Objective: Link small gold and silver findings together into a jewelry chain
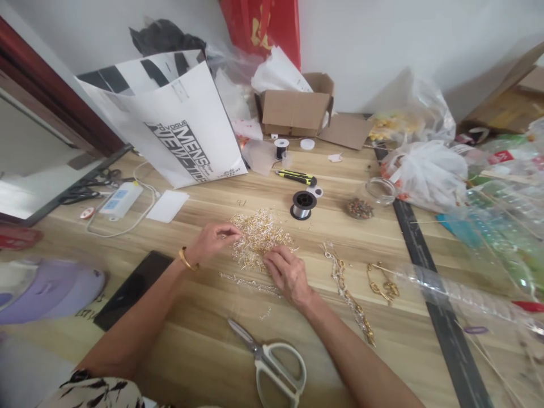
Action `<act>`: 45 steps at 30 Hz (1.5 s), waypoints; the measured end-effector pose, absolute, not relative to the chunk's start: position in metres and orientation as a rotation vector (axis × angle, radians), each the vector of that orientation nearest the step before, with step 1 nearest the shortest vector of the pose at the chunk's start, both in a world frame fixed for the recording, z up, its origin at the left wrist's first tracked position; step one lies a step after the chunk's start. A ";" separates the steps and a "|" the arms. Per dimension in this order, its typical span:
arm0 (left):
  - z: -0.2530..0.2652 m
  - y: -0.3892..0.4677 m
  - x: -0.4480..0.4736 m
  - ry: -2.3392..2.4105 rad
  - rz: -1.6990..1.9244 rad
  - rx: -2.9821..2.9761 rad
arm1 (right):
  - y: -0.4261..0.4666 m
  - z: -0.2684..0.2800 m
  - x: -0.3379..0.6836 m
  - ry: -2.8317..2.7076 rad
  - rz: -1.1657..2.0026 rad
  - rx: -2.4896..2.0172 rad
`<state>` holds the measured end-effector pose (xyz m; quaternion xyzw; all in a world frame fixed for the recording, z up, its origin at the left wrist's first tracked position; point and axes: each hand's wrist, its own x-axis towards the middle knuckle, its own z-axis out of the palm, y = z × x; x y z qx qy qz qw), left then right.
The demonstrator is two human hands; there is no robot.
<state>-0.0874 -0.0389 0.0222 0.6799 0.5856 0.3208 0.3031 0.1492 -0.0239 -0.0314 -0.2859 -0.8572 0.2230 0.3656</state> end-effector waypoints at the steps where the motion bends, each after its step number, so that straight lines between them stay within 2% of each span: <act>1: 0.023 -0.038 -0.089 1.575 0.836 1.818 | -0.024 -0.032 0.149 -2.202 0.585 -0.729; 13: 0.016 -0.038 -0.088 1.736 0.443 2.073 | -0.023 -0.033 0.148 -2.183 0.641 -0.608; 30: 0.003 -0.045 -0.092 1.732 0.453 2.099 | -0.022 -0.035 0.148 -2.252 0.689 -0.596; 45: -0.005 -0.051 -0.098 1.613 0.776 2.011 | -0.022 -0.030 0.147 -2.275 0.678 -0.626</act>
